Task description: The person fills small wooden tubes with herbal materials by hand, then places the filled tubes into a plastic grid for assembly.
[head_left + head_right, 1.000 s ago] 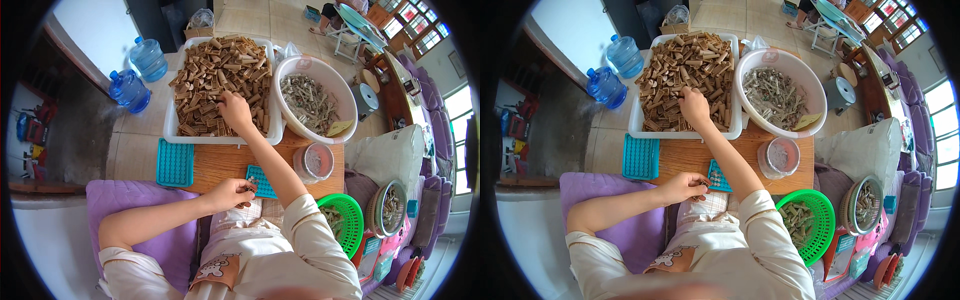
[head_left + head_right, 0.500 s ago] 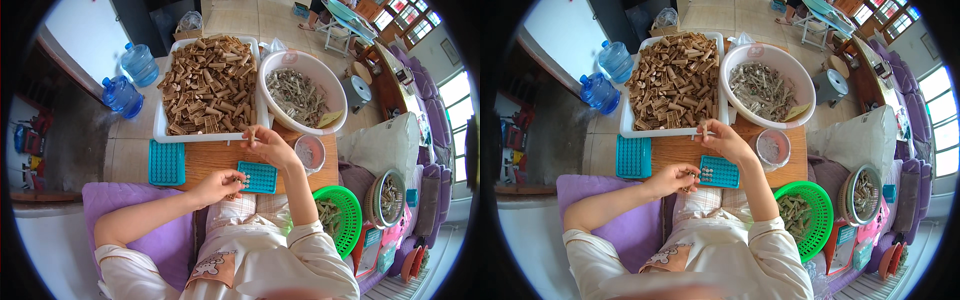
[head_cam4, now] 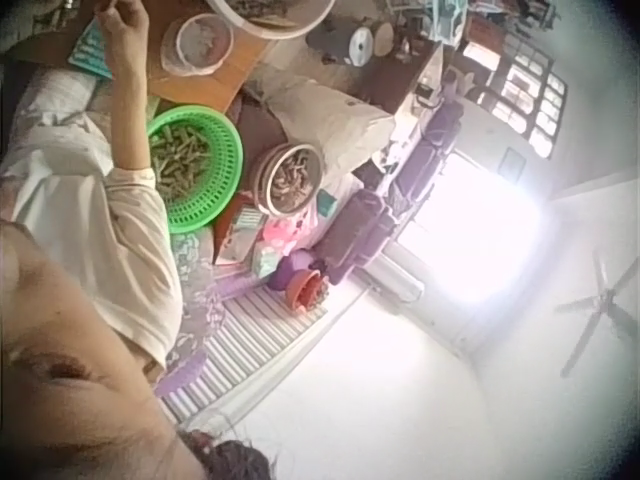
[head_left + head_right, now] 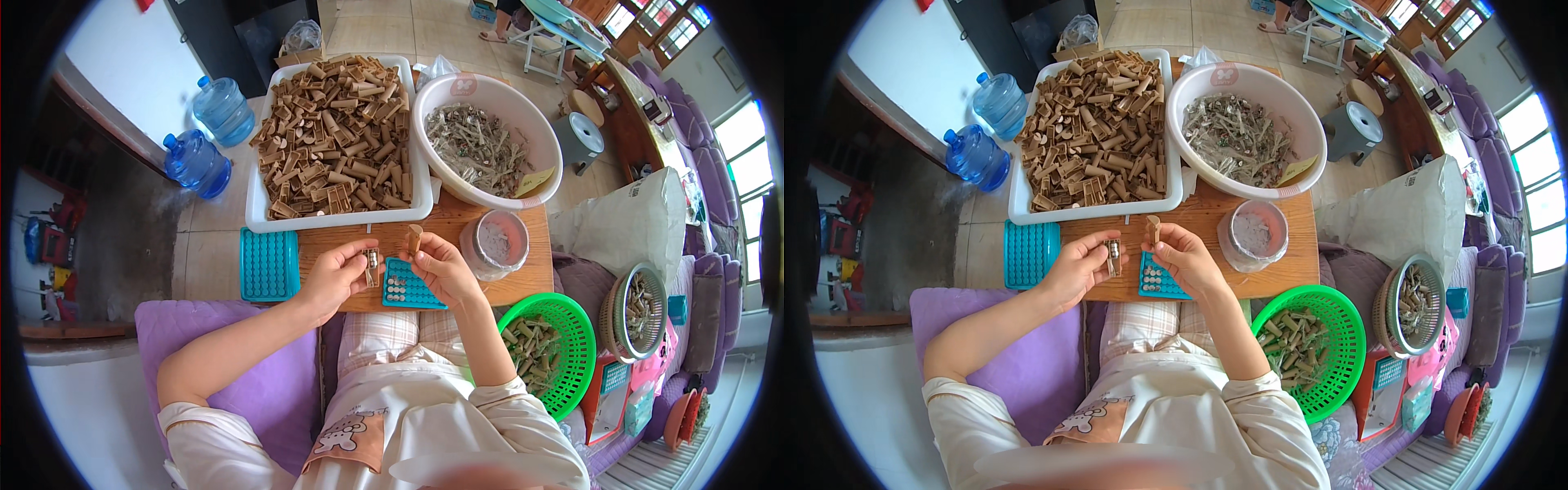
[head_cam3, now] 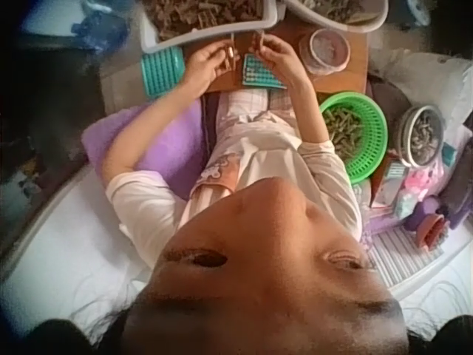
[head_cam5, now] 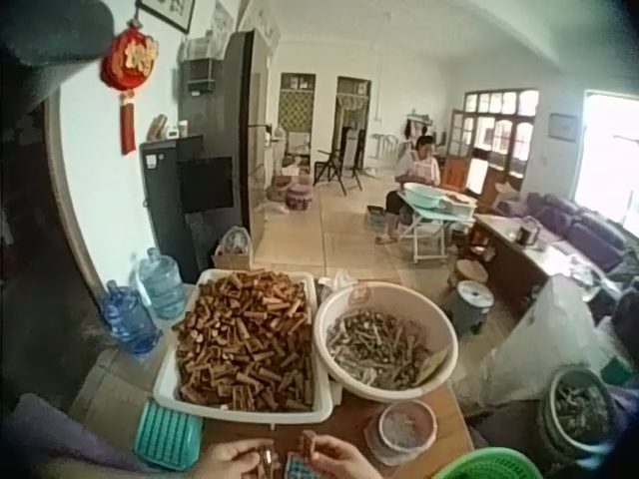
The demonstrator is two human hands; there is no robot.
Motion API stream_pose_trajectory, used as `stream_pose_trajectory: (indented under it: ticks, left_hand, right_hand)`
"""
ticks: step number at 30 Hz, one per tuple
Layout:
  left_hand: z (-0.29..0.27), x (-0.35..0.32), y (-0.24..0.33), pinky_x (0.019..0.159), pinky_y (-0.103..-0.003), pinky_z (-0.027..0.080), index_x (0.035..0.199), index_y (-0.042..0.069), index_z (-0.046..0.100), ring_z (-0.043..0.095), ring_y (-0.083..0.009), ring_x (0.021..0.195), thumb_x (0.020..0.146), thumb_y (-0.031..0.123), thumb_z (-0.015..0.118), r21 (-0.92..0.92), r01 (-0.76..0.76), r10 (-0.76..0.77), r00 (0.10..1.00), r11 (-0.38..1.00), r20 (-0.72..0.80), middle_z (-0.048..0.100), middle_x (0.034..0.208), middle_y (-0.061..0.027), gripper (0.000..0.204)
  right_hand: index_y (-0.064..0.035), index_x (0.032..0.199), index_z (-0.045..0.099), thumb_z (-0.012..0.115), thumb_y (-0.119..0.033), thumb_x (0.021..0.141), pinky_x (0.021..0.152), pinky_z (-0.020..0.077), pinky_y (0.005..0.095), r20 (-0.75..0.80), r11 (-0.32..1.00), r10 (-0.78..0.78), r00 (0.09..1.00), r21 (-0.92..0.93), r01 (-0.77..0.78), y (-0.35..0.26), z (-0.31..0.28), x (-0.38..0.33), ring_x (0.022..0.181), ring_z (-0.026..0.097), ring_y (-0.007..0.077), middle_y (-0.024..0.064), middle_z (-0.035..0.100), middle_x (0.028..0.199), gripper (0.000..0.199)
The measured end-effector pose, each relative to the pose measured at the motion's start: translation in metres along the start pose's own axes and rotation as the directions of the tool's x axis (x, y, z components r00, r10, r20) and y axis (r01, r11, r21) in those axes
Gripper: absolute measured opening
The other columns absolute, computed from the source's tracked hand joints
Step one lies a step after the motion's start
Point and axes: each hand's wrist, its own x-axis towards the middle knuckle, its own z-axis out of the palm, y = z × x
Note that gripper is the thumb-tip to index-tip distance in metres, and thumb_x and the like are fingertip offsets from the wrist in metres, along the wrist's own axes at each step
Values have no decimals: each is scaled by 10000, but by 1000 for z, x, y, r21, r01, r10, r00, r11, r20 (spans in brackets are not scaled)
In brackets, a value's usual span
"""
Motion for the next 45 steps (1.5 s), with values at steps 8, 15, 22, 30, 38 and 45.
stream_pose_trajectory:
  ticks: [8,15,22,30,38,45]
  left_hand:
    - [-7,9,13,883,-315,408,1144,-1,388,481,-176,1016,865,62,406,-101,-217,214,976,971,-46,485,1011,-76,286]
    - [-9,5,12,884,-297,392,1143,4,395,469,-158,1022,847,56,447,-84,-211,207,977,974,-49,478,1020,-64,305]
    - [-10,6,7,859,-270,385,1108,1,437,479,-126,970,826,33,474,72,-285,286,958,956,1,497,1024,-70,286]
    - [-5,2,2,843,-251,392,1134,-7,430,501,-115,936,807,79,534,256,-369,368,928,893,57,517,1053,-88,353]
    - [4,-11,6,581,-269,432,1021,28,511,564,-177,686,796,244,552,669,-529,641,761,523,101,577,836,-98,314]
    - [6,-16,4,601,-322,425,935,19,471,539,-275,676,841,279,459,745,-609,738,629,271,245,533,760,-125,276]
  right_hand:
    - [-20,1008,491,531,-49,801,674,414,180,-116,947,-133,984,-308,92,15,27,-7,850,525,84,24,551,915,213]
    - [9,1007,482,530,-31,798,716,416,191,-135,885,-292,947,-414,214,37,48,4,840,519,69,33,554,932,218]
    - [15,986,485,543,1,780,747,429,211,-168,860,-371,913,-433,270,52,63,7,857,533,98,60,559,939,214]
    - [17,946,491,552,6,770,731,446,223,-175,802,-449,876,-512,308,57,64,9,822,548,106,69,565,899,186]
    - [20,903,490,534,-15,763,694,441,230,-10,752,-411,912,-569,332,63,77,14,784,543,125,68,547,869,151]
    - [-6,804,532,527,-55,749,572,425,279,139,467,-566,812,-758,455,84,80,10,669,527,196,102,530,788,73]
